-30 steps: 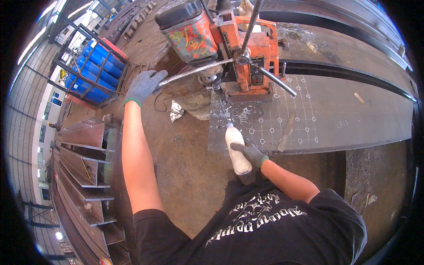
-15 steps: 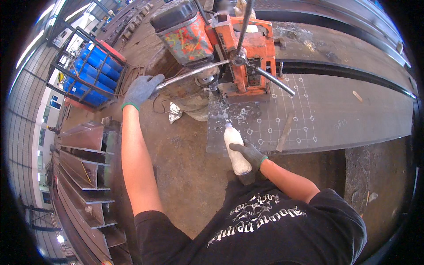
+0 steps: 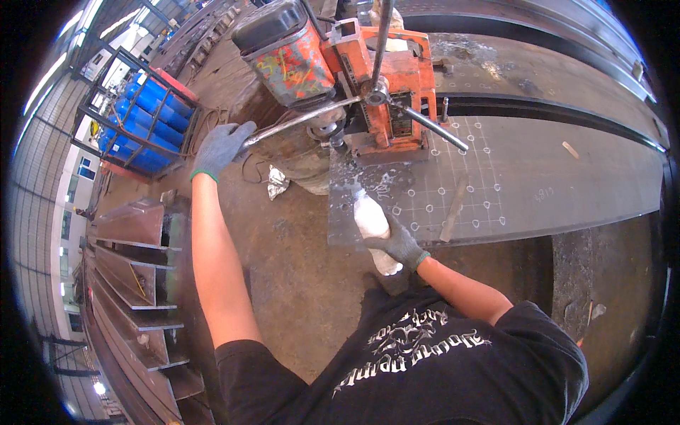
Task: The person operates a portable drill press on a large metal plate, applying liquid from a bottle to the drill site while lowering the drill to create holes. They reposition the drill press between holes and continue drilling at marked locations.
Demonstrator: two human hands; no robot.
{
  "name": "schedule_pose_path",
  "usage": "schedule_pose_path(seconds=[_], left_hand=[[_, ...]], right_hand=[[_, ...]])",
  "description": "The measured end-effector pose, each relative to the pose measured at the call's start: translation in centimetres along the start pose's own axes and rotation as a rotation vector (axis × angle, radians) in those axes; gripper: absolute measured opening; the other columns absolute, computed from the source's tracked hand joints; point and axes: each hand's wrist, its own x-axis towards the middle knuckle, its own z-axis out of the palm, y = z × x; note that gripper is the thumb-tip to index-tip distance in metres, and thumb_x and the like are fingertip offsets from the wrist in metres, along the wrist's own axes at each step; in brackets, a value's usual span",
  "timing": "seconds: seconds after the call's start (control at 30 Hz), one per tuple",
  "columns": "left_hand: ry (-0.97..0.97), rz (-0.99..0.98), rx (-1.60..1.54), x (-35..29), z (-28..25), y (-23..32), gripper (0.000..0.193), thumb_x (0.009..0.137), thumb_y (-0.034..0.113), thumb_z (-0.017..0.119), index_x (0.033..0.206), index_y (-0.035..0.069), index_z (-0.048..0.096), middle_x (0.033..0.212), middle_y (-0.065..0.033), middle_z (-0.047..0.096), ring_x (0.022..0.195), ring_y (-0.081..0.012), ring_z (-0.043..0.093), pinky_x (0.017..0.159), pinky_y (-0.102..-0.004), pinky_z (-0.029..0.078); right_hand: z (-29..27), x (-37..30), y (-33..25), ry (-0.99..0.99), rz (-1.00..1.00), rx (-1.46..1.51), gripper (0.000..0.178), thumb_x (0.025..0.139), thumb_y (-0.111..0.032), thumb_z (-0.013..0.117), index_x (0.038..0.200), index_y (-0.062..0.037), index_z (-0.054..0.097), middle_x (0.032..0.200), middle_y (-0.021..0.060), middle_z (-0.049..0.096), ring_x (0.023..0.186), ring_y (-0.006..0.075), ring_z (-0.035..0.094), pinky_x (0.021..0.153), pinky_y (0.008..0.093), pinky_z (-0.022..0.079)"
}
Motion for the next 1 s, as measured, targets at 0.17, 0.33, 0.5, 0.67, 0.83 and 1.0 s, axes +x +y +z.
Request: schedule_pose_path(seconds=[0.17, 0.33, 0.5, 0.67, 0.83, 1.0], left_hand=[[-0.014, 0.0, 0.034, -0.4, 0.0, 0.4, 0.058, 0.103, 0.06, 0.061, 0.081, 0.007, 0.072, 0.07, -0.005, 0.066, 0.064, -0.0156, 0.062, 0.066, -0.0359, 0.049], [-0.014, -0.002, -0.022, 0.0, 0.4, -0.4, 0.066, 0.099, 0.067, 0.059, 0.084, 0.004, 0.075, 0.075, -0.0099, 0.071, 0.068, -0.0212, 0.069, 0.073, -0.04, 0.053], [0.041, 0.032, 0.047, -0.2, 0.2, -0.2, 0.065, 0.099, 0.067, 0.058, 0.085, 0.005, 0.075, 0.075, -0.011, 0.071, 0.068, -0.0228, 0.069, 0.075, -0.042, 0.052], [0.029, 0.01, -0.008, -0.3, 0.3, 0.2, 0.062, 0.101, 0.064, 0.061, 0.078, 0.007, 0.069, 0.07, -0.0056, 0.064, 0.064, -0.0165, 0.061, 0.065, -0.0362, 0.048], [0.009, 0.001, 0.001, -0.6, 0.3, 0.3, 0.063, 0.101, 0.064, 0.06, 0.076, 0.006, 0.069, 0.068, -0.0064, 0.064, 0.064, -0.0177, 0.063, 0.065, -0.0363, 0.049], [-0.014, 0.0, -0.007, -0.7, 0.4, 0.2, 0.064, 0.101, 0.064, 0.06, 0.076, 0.006, 0.069, 0.067, -0.0057, 0.063, 0.062, -0.0173, 0.061, 0.064, -0.0371, 0.047]], right_hand=[[0.2, 0.0, 1.8, 0.022, 0.057, 0.012, 0.11, 0.074, -0.053, 0.093, 0.159, -0.0046, 0.043, 0.15, 0.0235, 0.06, 0.14, 0.0373, 0.058, 0.116, 0.0481, 0.046], [-0.2, -0.3, 1.4, 0.002, 0.022, 0.069, 0.109, 0.074, -0.05, 0.093, 0.16, -0.0059, 0.043, 0.148, 0.0226, 0.062, 0.139, 0.0366, 0.059, 0.116, 0.0476, 0.046], [-0.6, -0.9, 0.3, 0.009, 0.045, 0.008, 0.109, 0.075, -0.048, 0.093, 0.161, -0.0073, 0.041, 0.149, 0.0225, 0.061, 0.14, 0.0361, 0.058, 0.116, 0.0468, 0.046], [-0.8, -1.2, 0.0, -0.019, 0.024, 0.091, 0.108, 0.074, -0.048, 0.094, 0.159, -0.0058, 0.043, 0.151, 0.022, 0.059, 0.14, 0.0349, 0.058, 0.117, 0.0466, 0.045], [-0.4, -0.8, 1.2, -0.01, 0.027, 0.064, 0.106, 0.074, -0.048, 0.093, 0.158, -0.0044, 0.046, 0.149, 0.0219, 0.061, 0.139, 0.0348, 0.059, 0.116, 0.0466, 0.046], [-0.4, -1.0, 1.2, -0.015, 0.052, 0.103, 0.103, 0.074, -0.047, 0.092, 0.157, -0.0052, 0.047, 0.145, 0.0214, 0.064, 0.135, 0.0349, 0.062, 0.114, 0.0469, 0.048]])
